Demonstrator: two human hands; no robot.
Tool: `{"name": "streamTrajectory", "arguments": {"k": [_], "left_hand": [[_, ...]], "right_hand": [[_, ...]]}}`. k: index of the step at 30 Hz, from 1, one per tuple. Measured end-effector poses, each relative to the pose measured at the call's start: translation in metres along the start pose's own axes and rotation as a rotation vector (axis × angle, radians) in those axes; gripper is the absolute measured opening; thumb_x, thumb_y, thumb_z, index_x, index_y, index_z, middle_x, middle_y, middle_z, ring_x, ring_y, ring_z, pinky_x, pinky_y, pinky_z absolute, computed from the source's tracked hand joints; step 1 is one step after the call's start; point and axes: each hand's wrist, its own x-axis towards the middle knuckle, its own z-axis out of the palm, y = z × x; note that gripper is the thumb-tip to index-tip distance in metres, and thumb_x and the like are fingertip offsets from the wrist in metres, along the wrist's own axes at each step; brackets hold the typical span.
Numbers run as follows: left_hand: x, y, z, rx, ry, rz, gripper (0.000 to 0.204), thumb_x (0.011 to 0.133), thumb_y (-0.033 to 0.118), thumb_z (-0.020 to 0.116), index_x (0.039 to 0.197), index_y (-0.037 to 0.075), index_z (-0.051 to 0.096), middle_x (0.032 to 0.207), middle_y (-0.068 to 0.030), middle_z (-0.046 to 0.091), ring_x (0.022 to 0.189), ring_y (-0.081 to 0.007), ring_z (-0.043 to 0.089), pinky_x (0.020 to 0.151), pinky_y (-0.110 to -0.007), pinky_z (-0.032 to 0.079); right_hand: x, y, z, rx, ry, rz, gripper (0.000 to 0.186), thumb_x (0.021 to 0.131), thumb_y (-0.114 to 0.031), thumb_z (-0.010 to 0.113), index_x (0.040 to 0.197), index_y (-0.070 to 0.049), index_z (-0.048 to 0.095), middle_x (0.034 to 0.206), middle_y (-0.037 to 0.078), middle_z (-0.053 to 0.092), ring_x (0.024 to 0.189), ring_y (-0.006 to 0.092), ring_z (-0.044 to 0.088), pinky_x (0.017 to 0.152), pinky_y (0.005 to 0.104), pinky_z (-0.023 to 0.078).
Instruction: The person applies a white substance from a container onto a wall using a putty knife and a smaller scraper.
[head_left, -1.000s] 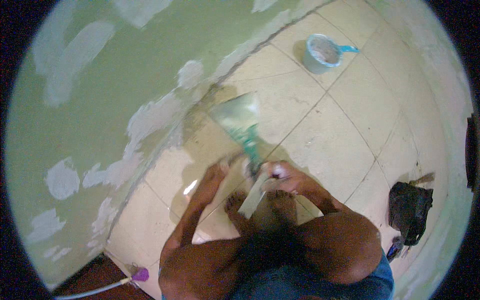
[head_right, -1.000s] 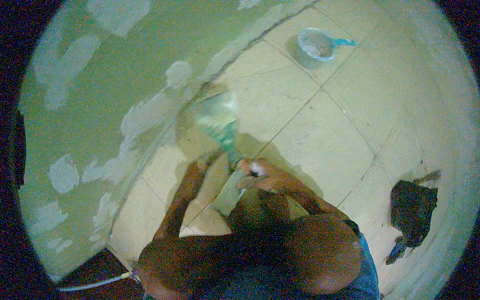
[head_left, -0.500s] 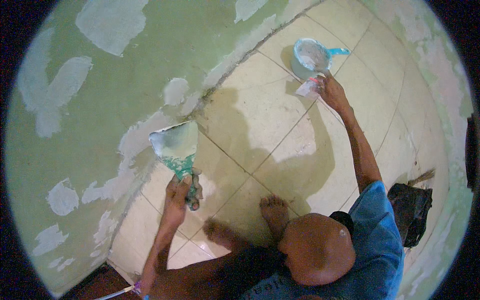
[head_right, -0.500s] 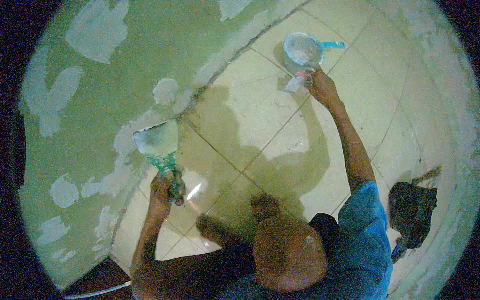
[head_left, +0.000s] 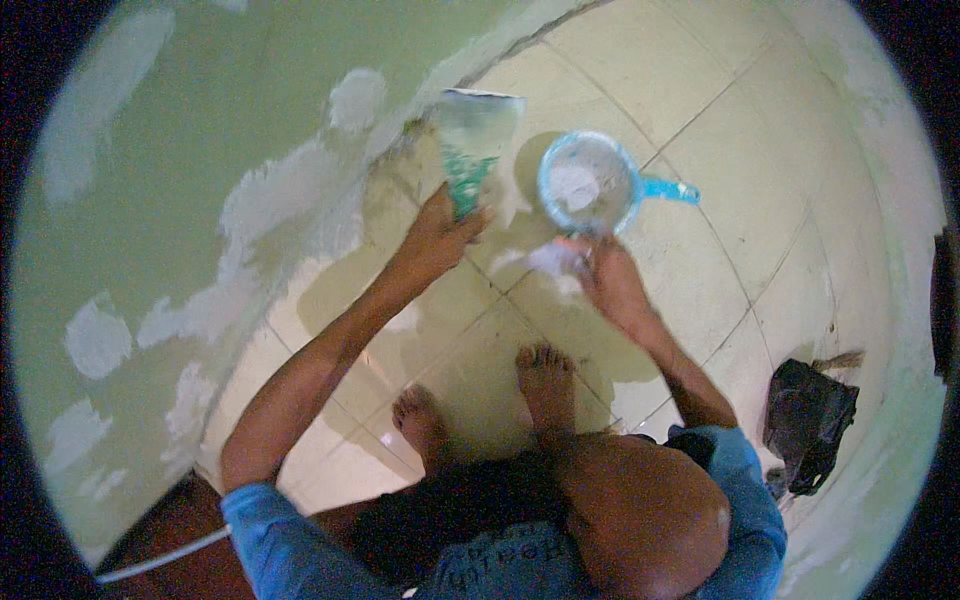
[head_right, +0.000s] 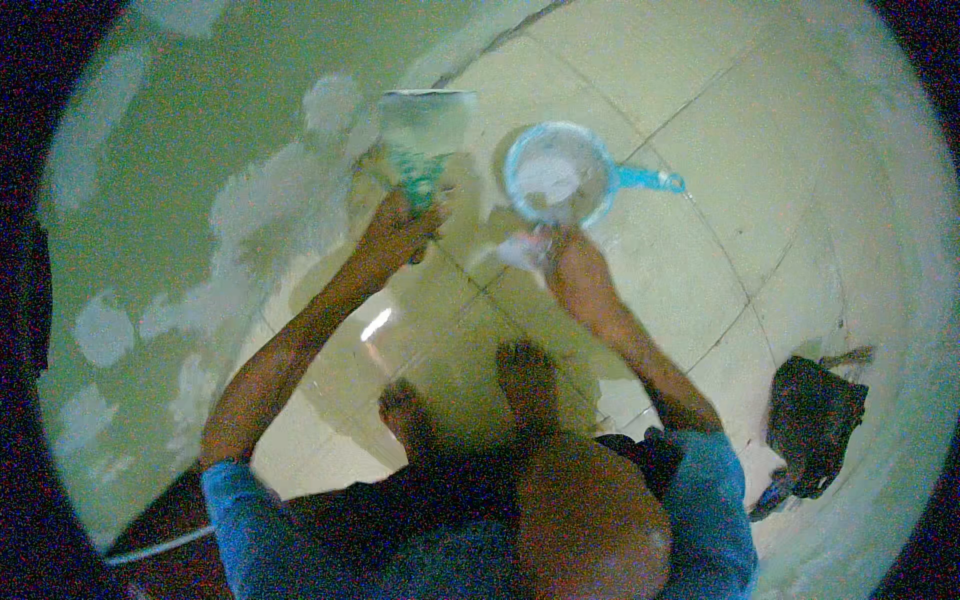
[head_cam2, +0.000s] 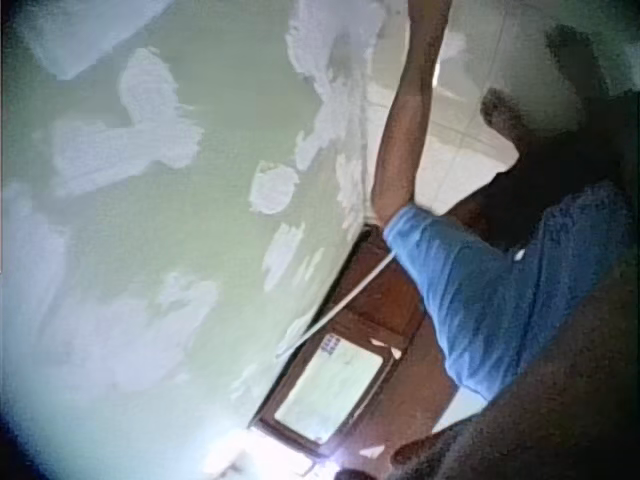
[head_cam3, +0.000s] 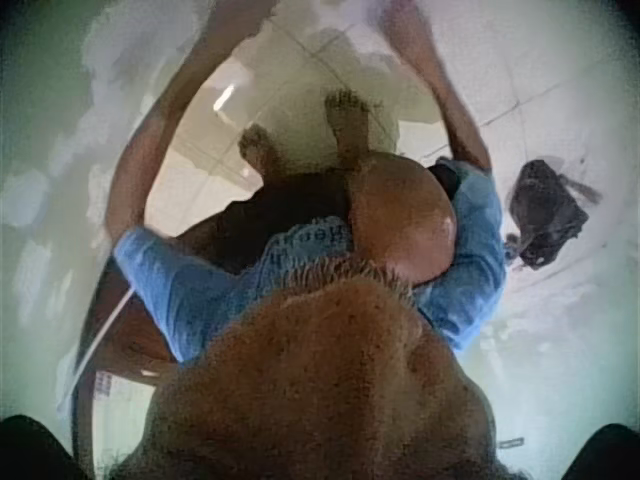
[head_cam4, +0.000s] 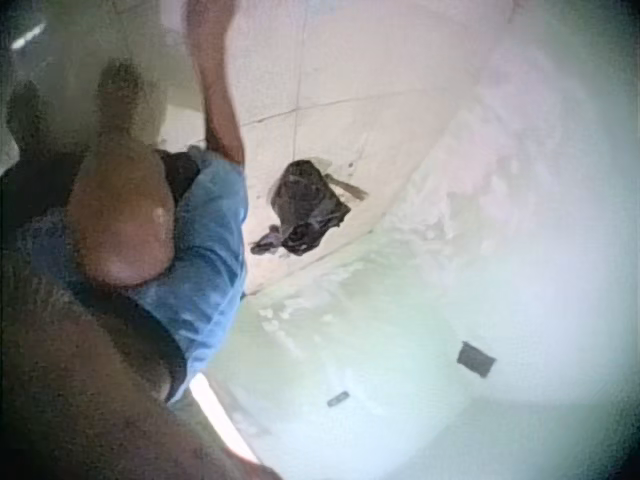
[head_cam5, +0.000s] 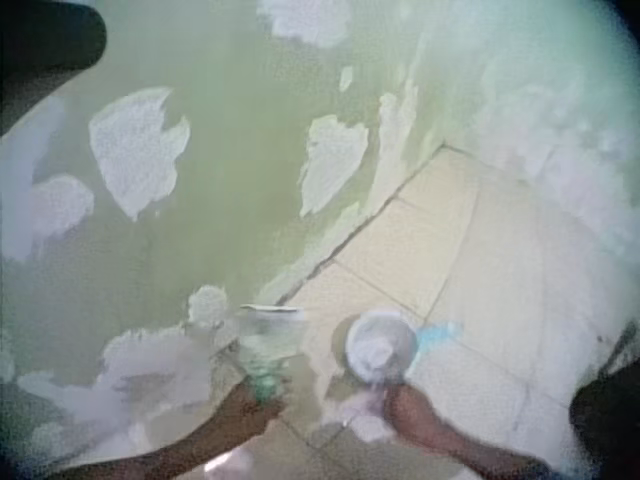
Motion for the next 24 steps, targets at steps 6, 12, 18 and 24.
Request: {"name": "streamTrajectory", "arguments": {"k": [6, 12, 18, 24], "left_hand": [[0.014, -0.034, 0.053, -0.31, 0.068, -0.195, 0.024, 0.087, 0.026, 0.063, 0.1, 0.008, 0.053, 0.068, -0.0017, 0.052, 0.046, -0.0081, 0.043, 0.037, -0.022, 0.035], [0.022, -0.022, 0.046, -0.271, -0.001, -0.104, 0.03, 0.085, 0.017, 0.06, 0.11, 0.003, 0.053, 0.062, 0.0007, 0.051, 0.038, -0.0059, 0.038, 0.033, -0.023, 0.032], [0.031, -0.024, 0.033, -0.275, -0.2, -0.093, 0.035, 0.085, 0.02, 0.058, 0.116, 0.003, 0.054, 0.062, 0.0012, 0.051, 0.038, -0.0057, 0.04, 0.031, -0.022, 0.032], [0.026, -0.011, 0.023, -0.347, -0.295, -0.097, 0.037, 0.084, 0.019, 0.058, 0.118, 0.004, 0.055, 0.064, 0.0005, 0.053, 0.039, -0.0049, 0.041, 0.031, -0.021, 0.032]], "right_hand": [[-0.05, -0.026, -0.015, 0.076, -0.138, -0.04, 0.027, 0.079, -0.01, 0.062, 0.106, -0.007, 0.062, 0.112, 0.019, 0.057, 0.101, 0.0387, 0.057, 0.088, 0.0436, 0.048], [-0.016, -0.024, -0.112, 0.073, 0.171, -0.033, 0.018, 0.083, -0.003, 0.056, 0.101, -0.004, 0.06, 0.096, 0.014, 0.064, 0.09, 0.0316, 0.063, 0.079, 0.0356, 0.05], [0.015, -0.024, -0.096, -0.397, -0.196, -0.494, 0.022, 0.081, -0.01, 0.057, 0.103, -0.009, 0.061, 0.1, 0.013, 0.065, 0.094, 0.0331, 0.061, 0.084, 0.0421, 0.05], [0.035, -0.042, -0.046, -0.855, -0.447, -0.734, 0.034, 0.075, -0.014, 0.057, 0.108, -0.004, 0.06, 0.101, 0.013, 0.063, 0.104, 0.0296, 0.057, 0.091, 0.0404, 0.045]]}}
